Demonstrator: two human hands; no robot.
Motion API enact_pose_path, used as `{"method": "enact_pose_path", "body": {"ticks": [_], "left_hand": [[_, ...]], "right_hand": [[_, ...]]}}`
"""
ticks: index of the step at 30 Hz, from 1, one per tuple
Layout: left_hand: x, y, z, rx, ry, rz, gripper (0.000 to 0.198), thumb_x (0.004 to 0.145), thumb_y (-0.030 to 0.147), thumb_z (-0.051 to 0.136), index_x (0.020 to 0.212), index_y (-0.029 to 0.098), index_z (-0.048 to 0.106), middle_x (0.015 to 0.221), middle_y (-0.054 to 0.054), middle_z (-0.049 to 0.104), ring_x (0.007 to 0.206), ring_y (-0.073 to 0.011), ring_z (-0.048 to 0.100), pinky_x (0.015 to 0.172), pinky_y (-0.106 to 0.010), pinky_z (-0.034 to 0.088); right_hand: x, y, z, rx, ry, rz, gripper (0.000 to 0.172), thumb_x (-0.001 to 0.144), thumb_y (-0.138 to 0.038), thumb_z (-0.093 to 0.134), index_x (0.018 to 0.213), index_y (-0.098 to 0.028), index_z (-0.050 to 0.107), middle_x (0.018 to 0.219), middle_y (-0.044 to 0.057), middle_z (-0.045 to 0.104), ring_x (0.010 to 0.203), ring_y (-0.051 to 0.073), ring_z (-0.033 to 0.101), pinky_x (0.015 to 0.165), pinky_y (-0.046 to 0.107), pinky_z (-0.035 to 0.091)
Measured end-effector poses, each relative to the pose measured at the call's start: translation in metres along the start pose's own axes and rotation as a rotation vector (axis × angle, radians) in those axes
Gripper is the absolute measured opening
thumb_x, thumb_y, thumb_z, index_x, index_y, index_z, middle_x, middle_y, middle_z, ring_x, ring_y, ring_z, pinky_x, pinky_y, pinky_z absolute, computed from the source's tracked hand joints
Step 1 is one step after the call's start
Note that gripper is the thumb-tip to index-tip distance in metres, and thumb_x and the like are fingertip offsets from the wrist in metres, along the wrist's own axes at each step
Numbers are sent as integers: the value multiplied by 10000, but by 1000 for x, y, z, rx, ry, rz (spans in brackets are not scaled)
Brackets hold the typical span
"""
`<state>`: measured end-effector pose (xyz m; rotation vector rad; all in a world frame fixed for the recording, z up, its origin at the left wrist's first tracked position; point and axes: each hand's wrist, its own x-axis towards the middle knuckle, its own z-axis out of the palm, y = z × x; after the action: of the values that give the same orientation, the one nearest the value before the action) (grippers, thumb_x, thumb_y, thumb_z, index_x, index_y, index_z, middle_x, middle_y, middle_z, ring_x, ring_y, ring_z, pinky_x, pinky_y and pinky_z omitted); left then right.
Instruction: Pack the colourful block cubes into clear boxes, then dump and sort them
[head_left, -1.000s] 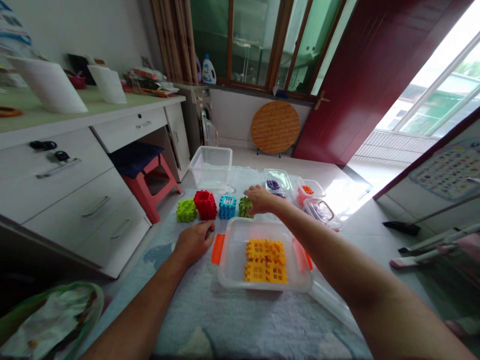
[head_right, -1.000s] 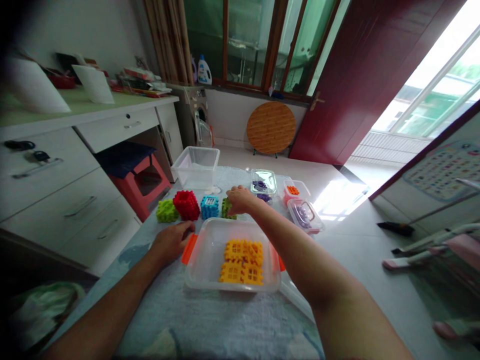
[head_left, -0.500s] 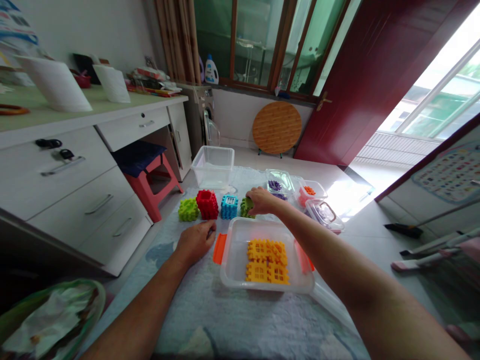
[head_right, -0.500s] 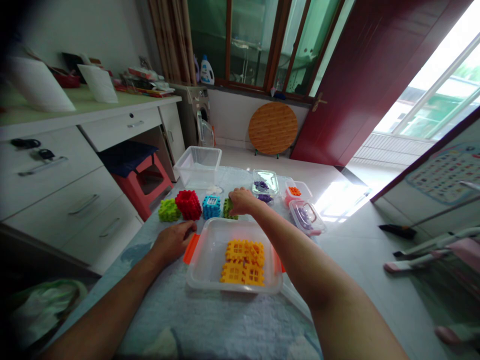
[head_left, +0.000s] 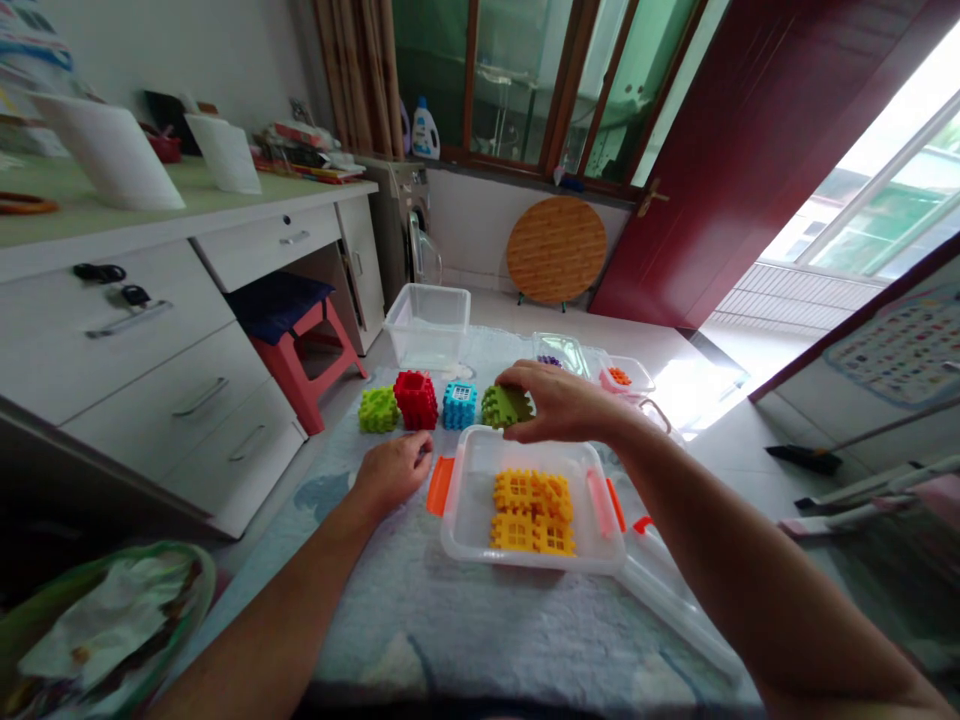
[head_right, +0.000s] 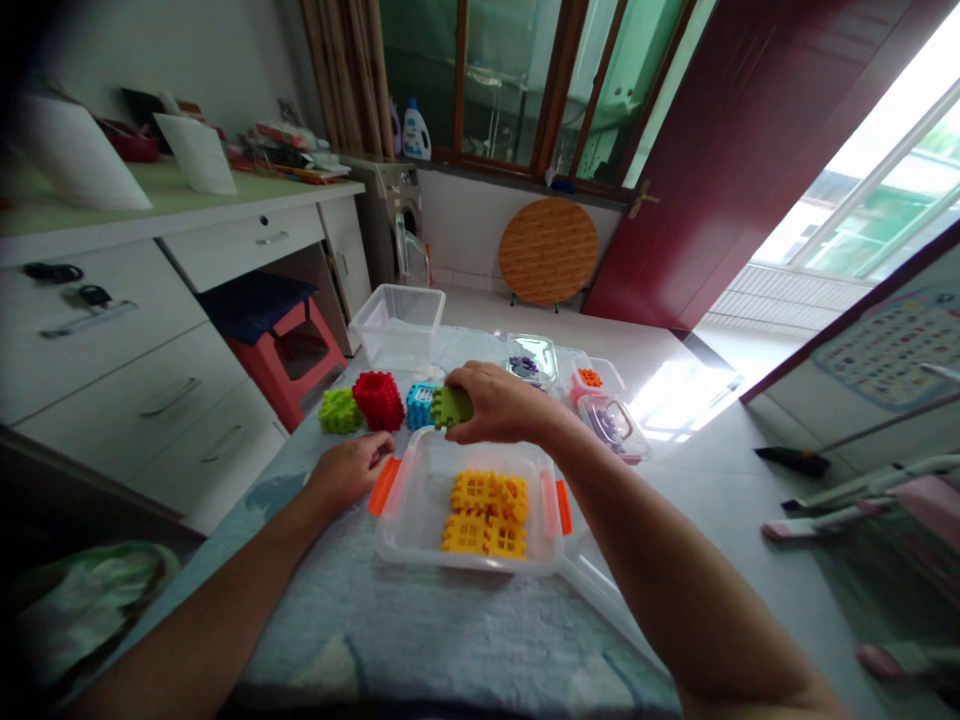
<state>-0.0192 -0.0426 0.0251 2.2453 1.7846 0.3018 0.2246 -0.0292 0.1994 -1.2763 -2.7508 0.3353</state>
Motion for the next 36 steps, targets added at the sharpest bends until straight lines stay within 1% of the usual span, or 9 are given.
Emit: {"method": "enact_pose_path", "body": {"ticks": [2,4,8,10,14,18,24,29,36], "left_hand": [[-1,1,-1,-3,8,1,188,854,262,470,951,223,626,843,-32,711,724,-179,629,598,-272,336],[-1,1,-1,-6,9,0,189,852,262,472,951,224,628,849,-34,714,729,-181,631,600,-273,338],[-1,1,-1,-10,7,-4,181,847,264,475,939,227,627,837,-28,711,709,-179,627,588,-272,332],[-1,1,-1,-15,3,-5,178,850,273,478,941,228,625,818,-24,707,694,-177,623,579,-270,327],[-1,2,-3,-24,-10,-3,169,856,276,483,940,227,621,769,-12,693,683,-168,616,569,-263,318],[-2,3,-5,-25,-18,-2,163,859,281,489,942,226,619,761,-10,689,696,-168,618,568,-263,310],[-2,3,-5,-17,-22,-10,164,863,285,491,946,224,618,804,-20,704,704,-171,622,573,-265,309],[-2,1,-3,-27,-3,6,155,861,288,487,929,228,612,838,-23,711,722,-175,626,579,-267,315],[-2,1,-3,-33,-8,3,164,863,303,488,936,231,615,817,-18,707,726,-174,628,587,-264,325]], "right_hand": [[-14,-18,0,36,-78,-35,471,705,-349,731,1123,-161,622,1081,89,646,952,210,578,842,310,443],[-20,-30,10,27,-173,-58,462,695,-356,735,1097,-152,635,1073,100,656,942,213,589,820,308,454],[-16,-38,48,-63,-347,-64,467,677,-427,734,1030,-129,667,1022,127,684,893,235,618,756,321,473],[-11,-39,67,-111,-384,-47,469,677,-443,729,1010,-116,678,1016,141,689,888,248,633,752,327,482],[-6,-40,93,-163,-310,-10,450,689,-398,715,1023,-99,674,1040,160,689,934,273,647,790,340,499],[-9,-38,105,-152,-254,24,456,673,-372,724,1034,-101,660,1054,161,685,928,282,662,806,354,518],[-8,-37,111,-148,-224,61,438,674,-376,705,1024,-118,657,1039,158,694,915,296,679,790,367,536],[-6,-43,113,-199,-201,98,482,697,-322,681,1123,-106,620,1047,174,707,900,303,698,735,365,550],[-6,-45,111,-213,-189,96,427,729,-308,701,1089,-92,626,995,173,718,866,305,707,699,353,556]]}}
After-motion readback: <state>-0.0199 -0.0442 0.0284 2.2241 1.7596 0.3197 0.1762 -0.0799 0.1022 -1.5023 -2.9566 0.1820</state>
